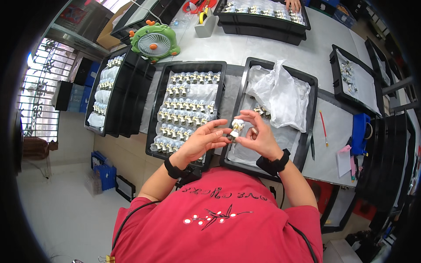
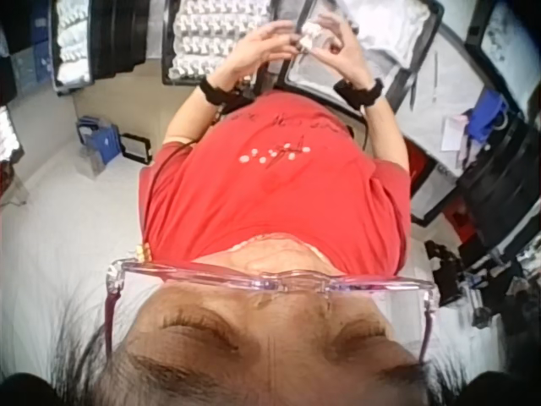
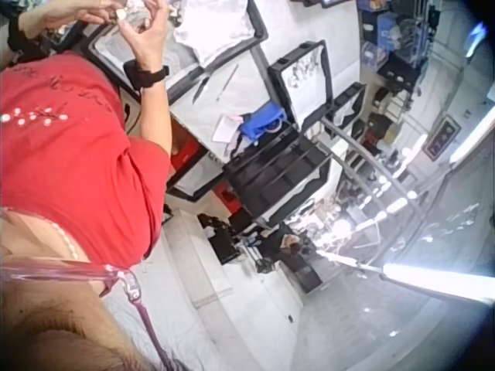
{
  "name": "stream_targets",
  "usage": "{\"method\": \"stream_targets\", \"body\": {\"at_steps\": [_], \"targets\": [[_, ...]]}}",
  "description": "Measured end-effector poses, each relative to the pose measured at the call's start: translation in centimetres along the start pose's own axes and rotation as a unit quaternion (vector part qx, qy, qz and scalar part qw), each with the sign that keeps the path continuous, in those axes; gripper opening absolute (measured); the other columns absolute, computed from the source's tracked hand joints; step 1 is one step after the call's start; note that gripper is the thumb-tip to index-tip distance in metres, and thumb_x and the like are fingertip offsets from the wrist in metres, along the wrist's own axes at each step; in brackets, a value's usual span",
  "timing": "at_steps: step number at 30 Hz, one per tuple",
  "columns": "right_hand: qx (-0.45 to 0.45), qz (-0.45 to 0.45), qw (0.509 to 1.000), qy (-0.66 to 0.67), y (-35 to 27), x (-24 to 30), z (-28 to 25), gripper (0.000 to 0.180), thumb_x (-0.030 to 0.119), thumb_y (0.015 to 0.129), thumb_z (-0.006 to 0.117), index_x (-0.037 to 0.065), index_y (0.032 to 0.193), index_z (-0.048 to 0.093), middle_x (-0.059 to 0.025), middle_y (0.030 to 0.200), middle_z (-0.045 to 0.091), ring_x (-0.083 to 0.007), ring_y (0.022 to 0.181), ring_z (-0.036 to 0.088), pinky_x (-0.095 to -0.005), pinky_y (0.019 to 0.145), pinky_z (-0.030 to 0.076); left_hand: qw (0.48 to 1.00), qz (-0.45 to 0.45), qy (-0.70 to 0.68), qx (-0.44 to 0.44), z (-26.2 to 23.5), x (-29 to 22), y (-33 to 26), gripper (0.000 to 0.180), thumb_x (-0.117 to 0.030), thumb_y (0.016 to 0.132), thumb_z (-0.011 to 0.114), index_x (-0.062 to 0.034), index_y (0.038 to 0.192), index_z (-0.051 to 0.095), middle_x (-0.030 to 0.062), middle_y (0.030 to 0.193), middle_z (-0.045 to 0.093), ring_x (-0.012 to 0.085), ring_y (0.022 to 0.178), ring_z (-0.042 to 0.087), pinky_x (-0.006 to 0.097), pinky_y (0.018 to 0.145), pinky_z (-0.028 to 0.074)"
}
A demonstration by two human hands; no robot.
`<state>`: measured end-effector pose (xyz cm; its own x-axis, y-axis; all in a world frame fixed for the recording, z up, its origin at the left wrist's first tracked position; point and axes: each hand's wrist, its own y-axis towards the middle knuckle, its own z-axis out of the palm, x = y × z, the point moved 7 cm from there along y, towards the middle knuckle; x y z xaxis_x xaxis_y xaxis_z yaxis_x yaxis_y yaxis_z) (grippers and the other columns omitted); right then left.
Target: The recorder is inspecting and sorting small manufactured parts (likely light-switch or electrical components) from a large bin into black trays.
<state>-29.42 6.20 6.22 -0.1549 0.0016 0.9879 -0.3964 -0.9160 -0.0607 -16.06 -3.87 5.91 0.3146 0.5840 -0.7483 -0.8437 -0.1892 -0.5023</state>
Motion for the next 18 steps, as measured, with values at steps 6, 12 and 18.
{"method": "stream_targets", "body": {"at_steps": [6,12,18], "targets": [[0.028,-0.064,0.996,-0.053,-2.2,3.9,1.8,0.058,0.005,0.072,0.071,0.006,0.127,0.051,-0.0063,0.124,0.056,-0.0017,0.06,0.049,-0.0167,0.055,0.037,0.994,0.011,-0.026,0.102,4.2,-2.6,-2.2,0.059,-0.014,0.091,0.059,-0.0062,0.141,0.028,0.0093,0.121,0.051,0.0184,0.102,0.059,0.033,0.088,0.051],[0.03,-0.147,0.983,-0.107,-3.7,5.6,3.1,0.076,0.017,0.066,0.083,0.007,0.132,0.047,-0.0063,0.136,0.041,-0.0053,0.07,0.043,-0.0173,0.059,0.039,0.995,0.043,-0.041,0.082,4.5,-1.9,-2.4,0.058,-0.009,0.09,0.059,-0.007,0.14,0.029,0.0077,0.112,0.052,0.0197,0.099,0.06,0.032,0.085,0.052],[-0.053,-0.072,0.994,-0.066,-3.6,3.4,2.2,0.092,0.017,0.066,0.083,0.008,0.141,0.032,-0.0065,0.132,0.042,-0.0068,0.071,0.045,-0.0199,0.063,0.041,0.991,0.088,-0.076,0.068,4.2,-3.7,-1.6,0.056,-0.009,0.089,0.059,-0.0062,0.138,0.033,0.0101,0.115,0.055,0.0219,0.095,0.063,0.031,0.079,0.053]]}}
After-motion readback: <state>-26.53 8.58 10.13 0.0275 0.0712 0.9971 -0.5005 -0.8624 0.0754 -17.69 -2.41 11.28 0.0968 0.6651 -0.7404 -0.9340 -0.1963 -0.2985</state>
